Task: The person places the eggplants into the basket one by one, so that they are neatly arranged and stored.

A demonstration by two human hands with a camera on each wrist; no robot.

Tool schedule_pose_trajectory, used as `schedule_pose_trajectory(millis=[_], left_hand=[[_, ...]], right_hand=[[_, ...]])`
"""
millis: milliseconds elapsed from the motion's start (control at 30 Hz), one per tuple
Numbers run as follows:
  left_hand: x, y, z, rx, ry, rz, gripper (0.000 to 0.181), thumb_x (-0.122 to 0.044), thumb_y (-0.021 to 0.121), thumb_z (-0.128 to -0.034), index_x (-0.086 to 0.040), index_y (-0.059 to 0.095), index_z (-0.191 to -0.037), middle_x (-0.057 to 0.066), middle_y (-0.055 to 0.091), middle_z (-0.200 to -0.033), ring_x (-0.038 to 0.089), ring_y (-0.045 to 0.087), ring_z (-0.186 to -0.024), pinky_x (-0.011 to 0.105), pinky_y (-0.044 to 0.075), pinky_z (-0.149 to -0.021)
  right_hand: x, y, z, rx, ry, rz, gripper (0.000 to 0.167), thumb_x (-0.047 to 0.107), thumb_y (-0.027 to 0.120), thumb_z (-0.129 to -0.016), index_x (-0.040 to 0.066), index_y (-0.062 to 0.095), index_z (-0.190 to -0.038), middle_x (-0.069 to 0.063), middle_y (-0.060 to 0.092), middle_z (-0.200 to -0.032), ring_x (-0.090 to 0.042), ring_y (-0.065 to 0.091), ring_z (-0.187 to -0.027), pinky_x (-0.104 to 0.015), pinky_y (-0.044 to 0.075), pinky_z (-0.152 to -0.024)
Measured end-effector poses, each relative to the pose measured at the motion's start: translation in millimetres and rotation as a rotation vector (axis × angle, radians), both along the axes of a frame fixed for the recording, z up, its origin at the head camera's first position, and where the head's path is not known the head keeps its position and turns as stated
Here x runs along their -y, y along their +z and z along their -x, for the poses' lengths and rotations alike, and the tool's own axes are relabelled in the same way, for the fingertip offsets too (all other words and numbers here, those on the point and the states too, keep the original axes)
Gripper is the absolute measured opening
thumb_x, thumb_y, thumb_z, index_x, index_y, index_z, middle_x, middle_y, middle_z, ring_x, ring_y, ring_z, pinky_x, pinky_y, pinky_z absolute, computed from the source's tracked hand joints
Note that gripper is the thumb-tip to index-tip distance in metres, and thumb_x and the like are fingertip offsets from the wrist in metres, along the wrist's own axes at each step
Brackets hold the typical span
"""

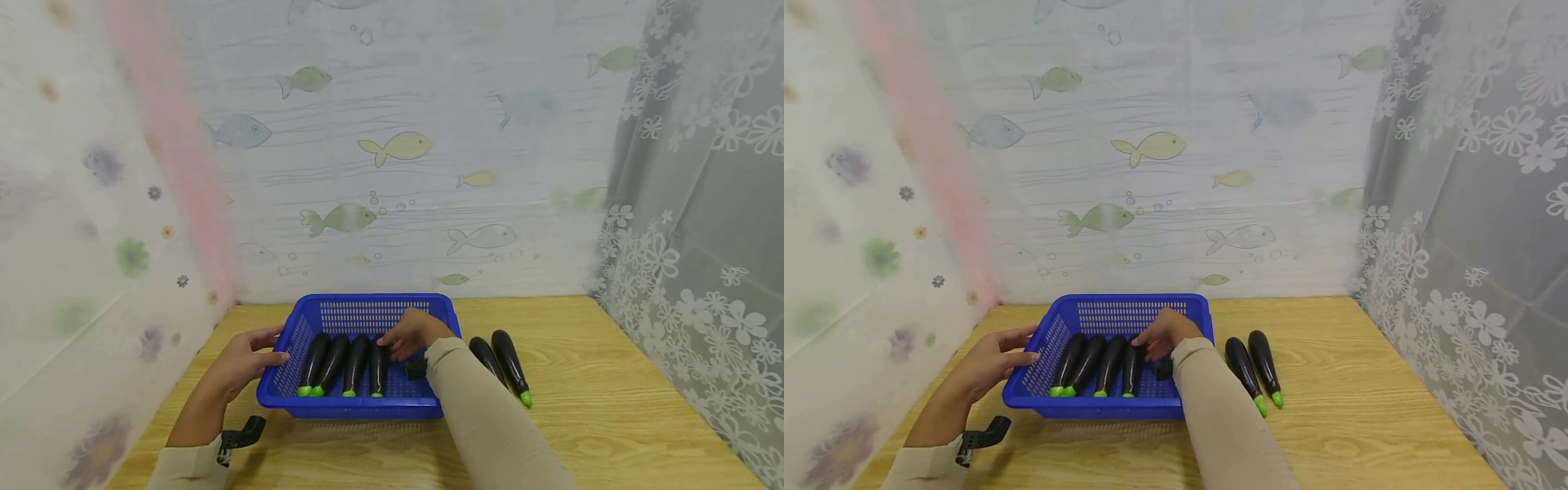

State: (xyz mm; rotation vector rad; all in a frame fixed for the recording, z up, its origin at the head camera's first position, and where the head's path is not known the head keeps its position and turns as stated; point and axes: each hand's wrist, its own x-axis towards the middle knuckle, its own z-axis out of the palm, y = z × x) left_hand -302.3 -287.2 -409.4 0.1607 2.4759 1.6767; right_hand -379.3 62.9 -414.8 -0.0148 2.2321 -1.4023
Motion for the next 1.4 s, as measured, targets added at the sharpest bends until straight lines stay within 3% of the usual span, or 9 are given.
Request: schedule_pose_trajectory(millis=[567,833,967,1200,1400], left_hand=[[0.0,0.7,-1.1,0.002,0.003,0.009,0.079,-0.015,0.077,-0.0939,-0.001,0.036,-0.159,0.032,0.051,-0.147,0.034,0.071,-0.114,0.050,0.062,-0.091],[0.0,-0.5,-0.5,0.004,0.006,0.018,0.079,-0.016,0.077,-0.0941,-0.002,0.036,-0.160,0.032,0.052,-0.147,0.034,0.071,-0.114,0.050,0.062,-0.090],[0.2,-1.4,-0.3,0.007,0.006,0.007,0.079,-0.016,0.077,-0.0940,-0.002,0.035,-0.160,0.032,0.051,-0.147,0.034,0.071,-0.114,0.050,0.062,-0.090],[1.6,-2.4,0.1,0.017,0.007,0.002,0.078,-0.015,0.076,-0.0952,-0.003,0.035,-0.160,0.032,0.051,-0.148,0.035,0.070,-0.115,0.050,0.062,-0.091],[0.9,-2.8,1.1,0.021,0.012,0.009,0.078,-0.016,0.076,-0.0952,-0.004,0.035,-0.160,0.032,0.050,-0.149,0.036,0.070,-0.116,0.050,0.062,-0.090]], right_hand=[[-3.3,3.5,-0.3,-0.028,0.004,-0.028,0.038,0.013,0.084,-0.087,-0.009,0.066,-0.113,-0.026,0.076,-0.099,-0.037,0.078,-0.090,-0.042,0.066,-0.073],[-5.8,19.1,-6.7,-0.075,0.017,-0.043,0.034,0.016,0.083,-0.088,-0.008,0.069,-0.108,-0.027,0.076,-0.100,-0.036,0.078,-0.089,-0.039,0.066,-0.070],[-7.4,28.0,-6.2,-0.077,0.023,0.005,0.036,0.017,0.083,-0.088,-0.008,0.069,-0.109,-0.027,0.076,-0.100,-0.037,0.078,-0.091,-0.040,0.066,-0.074],[-12.8,40.2,-4.8,-0.093,0.050,0.043,0.060,0.020,0.082,-0.089,-0.014,0.057,-0.131,-0.028,0.075,-0.109,-0.039,0.077,-0.097,-0.050,0.063,-0.089],[-28.0,45.5,-5.0,-0.137,0.080,0.062,0.054,0.024,0.083,-0.089,-0.011,0.064,-0.125,-0.027,0.076,-0.109,-0.040,0.075,-0.102,-0.048,0.062,-0.091]])
